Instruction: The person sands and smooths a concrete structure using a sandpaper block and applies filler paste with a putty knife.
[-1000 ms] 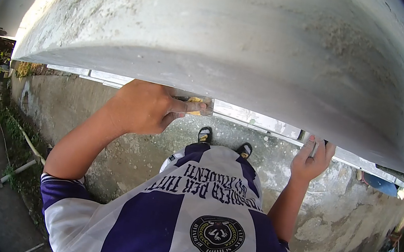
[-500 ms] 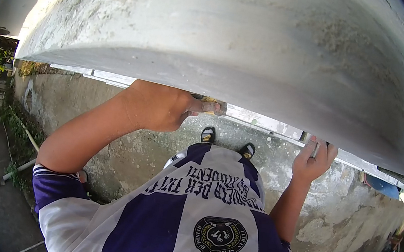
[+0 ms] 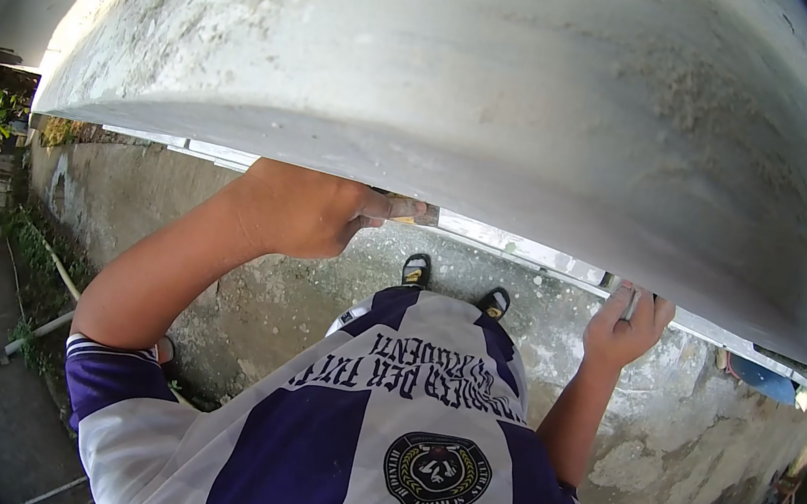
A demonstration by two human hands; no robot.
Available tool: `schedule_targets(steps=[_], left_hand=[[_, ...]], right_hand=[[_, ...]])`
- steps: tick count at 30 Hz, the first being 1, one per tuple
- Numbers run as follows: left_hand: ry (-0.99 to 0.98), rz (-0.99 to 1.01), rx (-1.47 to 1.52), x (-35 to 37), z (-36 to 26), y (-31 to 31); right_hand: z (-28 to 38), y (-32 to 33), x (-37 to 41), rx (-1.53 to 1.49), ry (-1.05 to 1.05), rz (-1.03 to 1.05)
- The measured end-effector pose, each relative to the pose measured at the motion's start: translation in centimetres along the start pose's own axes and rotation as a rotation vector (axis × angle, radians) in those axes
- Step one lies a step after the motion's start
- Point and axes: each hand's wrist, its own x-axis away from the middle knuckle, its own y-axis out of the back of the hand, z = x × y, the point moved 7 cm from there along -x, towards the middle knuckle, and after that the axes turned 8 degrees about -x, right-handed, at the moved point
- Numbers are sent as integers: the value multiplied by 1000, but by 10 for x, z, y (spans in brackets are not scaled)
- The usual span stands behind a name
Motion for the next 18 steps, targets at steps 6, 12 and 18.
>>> schedule_targets(steps=[6, 12, 18], left_hand=[[-47, 16, -69, -7, -1, 2], [86, 222, 30, -20, -13, -22], [117, 179, -52, 1, 2, -8]], right_hand=[[2, 3, -4, 63, 5, 45], [5, 3, -5, 63, 12, 24], [11, 3, -8, 49, 66, 13]])
